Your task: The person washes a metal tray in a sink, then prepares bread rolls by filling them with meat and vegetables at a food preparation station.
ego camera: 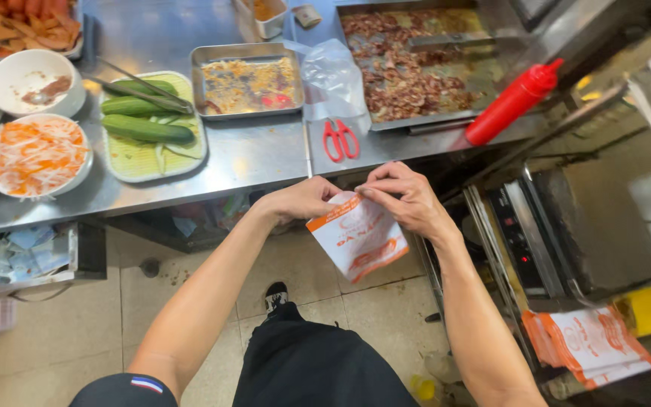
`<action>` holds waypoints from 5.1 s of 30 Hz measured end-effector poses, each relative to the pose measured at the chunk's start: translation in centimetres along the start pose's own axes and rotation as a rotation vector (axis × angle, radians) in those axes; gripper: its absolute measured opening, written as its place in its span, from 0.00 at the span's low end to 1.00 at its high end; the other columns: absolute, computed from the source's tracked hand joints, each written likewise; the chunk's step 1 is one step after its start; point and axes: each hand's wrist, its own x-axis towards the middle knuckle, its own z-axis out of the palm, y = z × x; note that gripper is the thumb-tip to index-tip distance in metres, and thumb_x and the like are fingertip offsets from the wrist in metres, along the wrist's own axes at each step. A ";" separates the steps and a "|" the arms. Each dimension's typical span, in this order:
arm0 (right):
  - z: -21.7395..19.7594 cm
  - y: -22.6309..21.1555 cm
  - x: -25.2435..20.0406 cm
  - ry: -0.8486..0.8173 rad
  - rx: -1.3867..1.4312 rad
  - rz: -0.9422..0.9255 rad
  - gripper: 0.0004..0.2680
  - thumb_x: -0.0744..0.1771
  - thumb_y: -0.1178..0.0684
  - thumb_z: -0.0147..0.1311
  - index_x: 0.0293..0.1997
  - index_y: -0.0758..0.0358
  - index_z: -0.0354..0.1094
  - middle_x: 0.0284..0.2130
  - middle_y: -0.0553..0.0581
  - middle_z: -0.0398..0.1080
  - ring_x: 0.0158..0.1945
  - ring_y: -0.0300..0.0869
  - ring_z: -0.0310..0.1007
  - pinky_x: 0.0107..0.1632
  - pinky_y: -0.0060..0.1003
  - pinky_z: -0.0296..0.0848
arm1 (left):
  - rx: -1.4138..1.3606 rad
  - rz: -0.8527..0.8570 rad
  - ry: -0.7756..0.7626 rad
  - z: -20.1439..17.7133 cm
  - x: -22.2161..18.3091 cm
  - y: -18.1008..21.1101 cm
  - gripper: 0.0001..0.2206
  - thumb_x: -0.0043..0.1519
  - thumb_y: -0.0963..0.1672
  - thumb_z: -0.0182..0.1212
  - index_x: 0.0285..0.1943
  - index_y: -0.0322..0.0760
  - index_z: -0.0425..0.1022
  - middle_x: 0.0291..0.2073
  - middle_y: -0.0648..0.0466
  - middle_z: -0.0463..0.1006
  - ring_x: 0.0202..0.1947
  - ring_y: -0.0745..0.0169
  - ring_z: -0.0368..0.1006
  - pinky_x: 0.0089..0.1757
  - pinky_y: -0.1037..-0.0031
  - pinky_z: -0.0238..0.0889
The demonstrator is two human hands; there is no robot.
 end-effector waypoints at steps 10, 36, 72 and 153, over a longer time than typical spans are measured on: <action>20.1 2.8 22.8 -0.066 0.262 0.118 0.13 0.70 0.47 0.53 0.56 0.65 0.74 0.39 0.56 0.79 0.40 0.37 0.76 0.46 0.34 0.74 | 0.367 -0.138 0.684 -10.6 -17.2 -3.2 0.19 0.59 0.50 0.63 0.35 0.25 0.79 0.22 0.39 0.75 0.22 0.63 0.71 0.30 0.67 0.66; -0.1 13.6 4.0 0.109 0.688 0.507 0.18 0.70 0.53 0.52 0.68 0.63 0.60 0.41 0.51 0.71 0.44 0.35 0.70 0.48 0.31 0.72 | 0.299 0.213 -0.260 -5.1 9.0 0.0 0.13 0.57 0.46 0.60 0.39 0.27 0.79 0.24 0.44 0.81 0.27 0.58 0.76 0.32 0.65 0.69; 0.7 28.4 -29.2 1.631 0.778 1.092 0.14 0.70 0.45 0.51 0.56 0.63 0.70 0.32 0.54 0.74 0.23 0.32 0.62 0.26 0.29 0.64 | 1.632 0.860 -0.971 24.5 62.6 4.4 0.12 0.55 0.50 0.67 0.37 0.40 0.85 0.58 0.40 0.71 0.48 0.40 0.77 0.45 0.55 0.73; -2.8 3.1 -0.4 0.224 0.264 0.866 0.15 0.67 0.53 0.56 0.61 0.60 0.73 0.24 0.48 0.73 0.22 0.28 0.57 0.23 0.26 0.58 | 0.608 0.189 0.976 -18.8 11.2 -1.0 0.07 0.56 0.42 0.66 0.36 0.31 0.84 0.20 0.42 0.79 0.22 0.46 0.77 0.29 0.60 0.68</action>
